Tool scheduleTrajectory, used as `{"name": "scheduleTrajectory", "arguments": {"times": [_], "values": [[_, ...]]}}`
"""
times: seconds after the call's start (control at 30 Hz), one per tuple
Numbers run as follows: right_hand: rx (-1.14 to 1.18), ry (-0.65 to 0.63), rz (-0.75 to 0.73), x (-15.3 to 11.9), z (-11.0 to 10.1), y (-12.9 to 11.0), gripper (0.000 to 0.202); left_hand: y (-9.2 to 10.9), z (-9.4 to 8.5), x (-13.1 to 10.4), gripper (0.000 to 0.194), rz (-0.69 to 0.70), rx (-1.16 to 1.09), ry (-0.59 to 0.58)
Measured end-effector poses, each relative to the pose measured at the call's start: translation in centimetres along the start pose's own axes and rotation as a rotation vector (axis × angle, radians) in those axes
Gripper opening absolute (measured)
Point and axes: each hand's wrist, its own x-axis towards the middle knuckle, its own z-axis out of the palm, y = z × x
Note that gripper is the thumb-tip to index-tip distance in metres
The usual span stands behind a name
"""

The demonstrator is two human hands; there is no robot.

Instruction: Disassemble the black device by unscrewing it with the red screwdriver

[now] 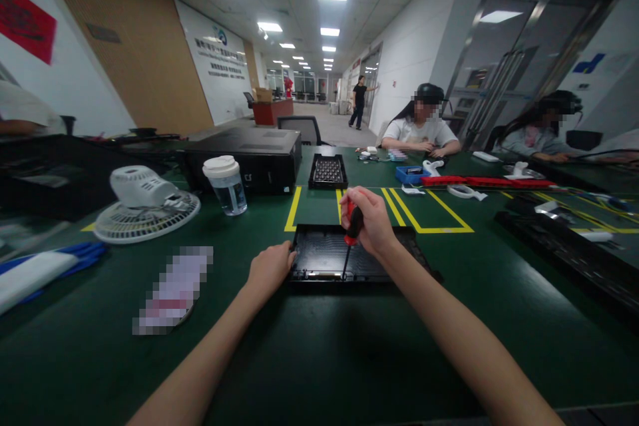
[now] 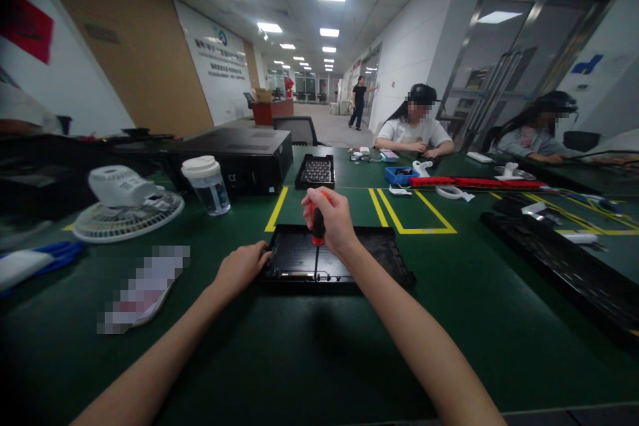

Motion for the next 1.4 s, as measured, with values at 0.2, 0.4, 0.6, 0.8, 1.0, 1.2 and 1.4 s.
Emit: {"name": "scheduleTrajectory", "arguments": {"times": [0.2, 0.4, 0.6, 0.8, 1.0, 1.2, 1.4], "values": [[-0.053, 0.038, -0.026, -0.3, 0.3, 0.1, 0.023, 0.0, 0.0, 0.1, 0.034, -0.008, 0.002, -0.014], [-0.101, 0.089, -0.051, -0.6, 0.7, 0.0, 0.025, 0.1, -0.2, -0.1, 0.034, -0.003, -0.011, -0.014], [-0.142, 0.144, -0.074, -0.7, 1.0, 0.0, 0.026, 0.3, -0.5, -0.1, 0.033, -0.016, -0.017, -0.035], [-0.155, 0.198, -0.113, -0.7, 1.1, 0.3, 0.025, 0.3, -0.5, -0.1, 0.034, -0.024, -0.001, -0.039], [-0.188, 0.29, -0.126, -0.7, 1.1, 0.4, 0.026, 0.2, -0.4, -0.1, 0.034, -0.012, 0.0, -0.021], [-0.196, 0.338, -0.145, -0.7, 1.1, 0.5, 0.025, 0.2, -0.5, -0.1, 0.034, -0.017, -0.006, -0.034], [-0.217, 0.408, -0.163, -0.8, 1.2, 0.6, 0.026, 0.3, -0.7, -0.2, 0.034, -0.01, -0.025, -0.034]]}}
